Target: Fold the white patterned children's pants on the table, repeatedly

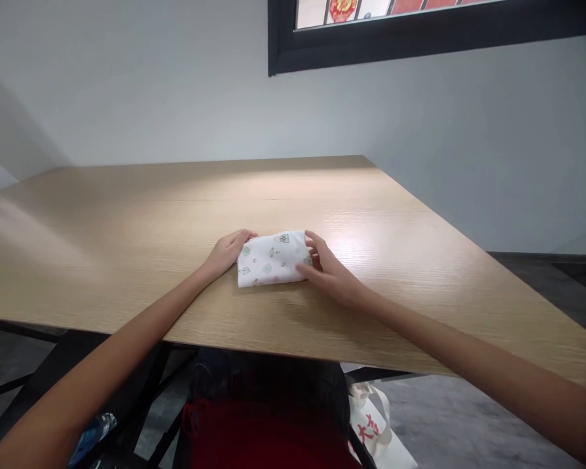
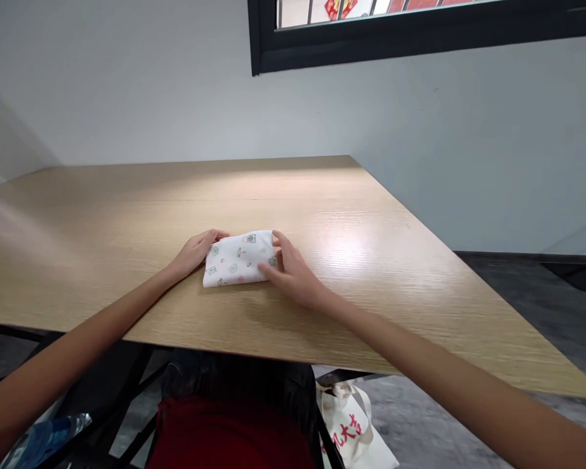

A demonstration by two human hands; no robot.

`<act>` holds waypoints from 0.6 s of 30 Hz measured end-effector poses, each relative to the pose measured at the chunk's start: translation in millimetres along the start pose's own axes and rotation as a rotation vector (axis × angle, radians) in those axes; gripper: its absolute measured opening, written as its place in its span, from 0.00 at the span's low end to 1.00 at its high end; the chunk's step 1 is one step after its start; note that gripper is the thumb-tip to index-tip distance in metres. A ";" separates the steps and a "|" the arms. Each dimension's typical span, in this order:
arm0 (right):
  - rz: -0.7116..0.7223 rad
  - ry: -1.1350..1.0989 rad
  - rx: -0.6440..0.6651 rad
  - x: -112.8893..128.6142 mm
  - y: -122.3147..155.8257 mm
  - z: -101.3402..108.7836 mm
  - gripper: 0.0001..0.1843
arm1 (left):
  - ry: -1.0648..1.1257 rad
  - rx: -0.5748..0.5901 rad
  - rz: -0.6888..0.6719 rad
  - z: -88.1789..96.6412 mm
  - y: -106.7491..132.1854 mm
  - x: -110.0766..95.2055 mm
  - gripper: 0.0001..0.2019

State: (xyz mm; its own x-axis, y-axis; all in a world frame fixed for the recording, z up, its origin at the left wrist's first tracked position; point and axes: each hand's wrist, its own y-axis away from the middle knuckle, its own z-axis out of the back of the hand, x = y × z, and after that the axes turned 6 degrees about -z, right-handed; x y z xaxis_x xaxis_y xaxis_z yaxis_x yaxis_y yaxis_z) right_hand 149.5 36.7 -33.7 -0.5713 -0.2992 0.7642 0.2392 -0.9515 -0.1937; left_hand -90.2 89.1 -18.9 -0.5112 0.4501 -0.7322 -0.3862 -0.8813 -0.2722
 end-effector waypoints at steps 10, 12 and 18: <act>0.005 -0.035 0.044 -3.0 -40.0 -2.0 0.27 | 0.153 -0.229 0.187 -28.4 63.6 -28.7 0.17; 0.002 0.012 0.035 -3.8 -49.0 -4.5 0.20 | 0.136 -0.276 0.220 -31.5 82.4 -36.5 0.17; 0.253 0.230 -0.167 8.3 -21.7 -14.9 0.21 | -0.007 -0.246 0.244 -20.3 83.7 -34.4 0.13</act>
State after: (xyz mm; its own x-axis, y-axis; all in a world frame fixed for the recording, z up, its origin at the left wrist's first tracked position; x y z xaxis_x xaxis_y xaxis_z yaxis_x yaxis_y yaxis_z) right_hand 127.9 53.8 -32.4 -0.6764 -0.5167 0.5248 0.2748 -0.8382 -0.4711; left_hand -89.4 -3.1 -29.1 -0.5712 0.2216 -0.7903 -0.0554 -0.9711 -0.2323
